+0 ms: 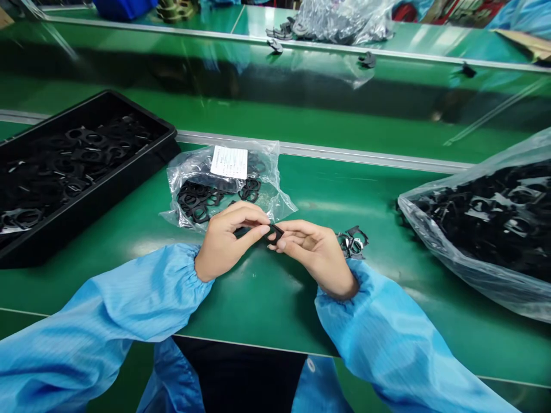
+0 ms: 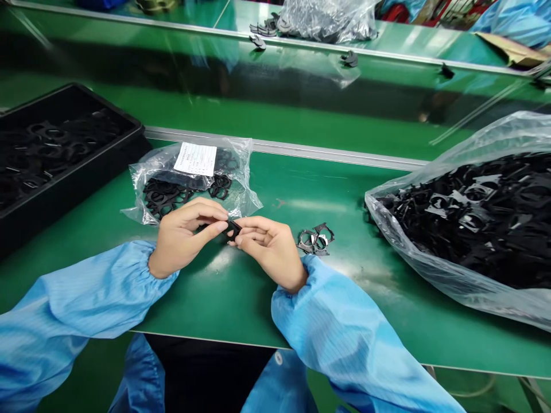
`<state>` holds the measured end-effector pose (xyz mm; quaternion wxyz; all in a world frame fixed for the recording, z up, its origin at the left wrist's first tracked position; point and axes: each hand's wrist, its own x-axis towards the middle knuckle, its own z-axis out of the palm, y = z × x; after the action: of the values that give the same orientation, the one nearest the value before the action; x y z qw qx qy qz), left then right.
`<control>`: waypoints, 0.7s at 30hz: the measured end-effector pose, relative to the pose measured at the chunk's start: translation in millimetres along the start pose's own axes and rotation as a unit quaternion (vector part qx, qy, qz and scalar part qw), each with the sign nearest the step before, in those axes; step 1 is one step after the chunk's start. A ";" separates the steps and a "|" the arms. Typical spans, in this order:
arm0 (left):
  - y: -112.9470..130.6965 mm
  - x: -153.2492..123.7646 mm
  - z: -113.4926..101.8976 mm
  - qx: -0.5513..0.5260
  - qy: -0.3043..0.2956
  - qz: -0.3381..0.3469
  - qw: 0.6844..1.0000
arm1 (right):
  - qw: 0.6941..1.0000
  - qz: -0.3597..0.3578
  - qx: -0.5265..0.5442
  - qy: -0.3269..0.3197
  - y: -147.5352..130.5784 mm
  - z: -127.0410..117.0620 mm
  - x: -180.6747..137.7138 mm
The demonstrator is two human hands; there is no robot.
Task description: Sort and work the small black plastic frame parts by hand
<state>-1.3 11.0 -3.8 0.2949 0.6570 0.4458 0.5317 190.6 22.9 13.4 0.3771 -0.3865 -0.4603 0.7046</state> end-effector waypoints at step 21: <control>-2.0 -0.5 1.9 -0.134 -0.019 -0.108 0.985 | 0.997 -0.042 -0.047 0.054 1.8 1.6 -1.4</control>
<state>0.0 11.6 -6.2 0.4442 0.5699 0.4330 0.5389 189.4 20.5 12.4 0.4119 -0.4221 -0.4878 0.6436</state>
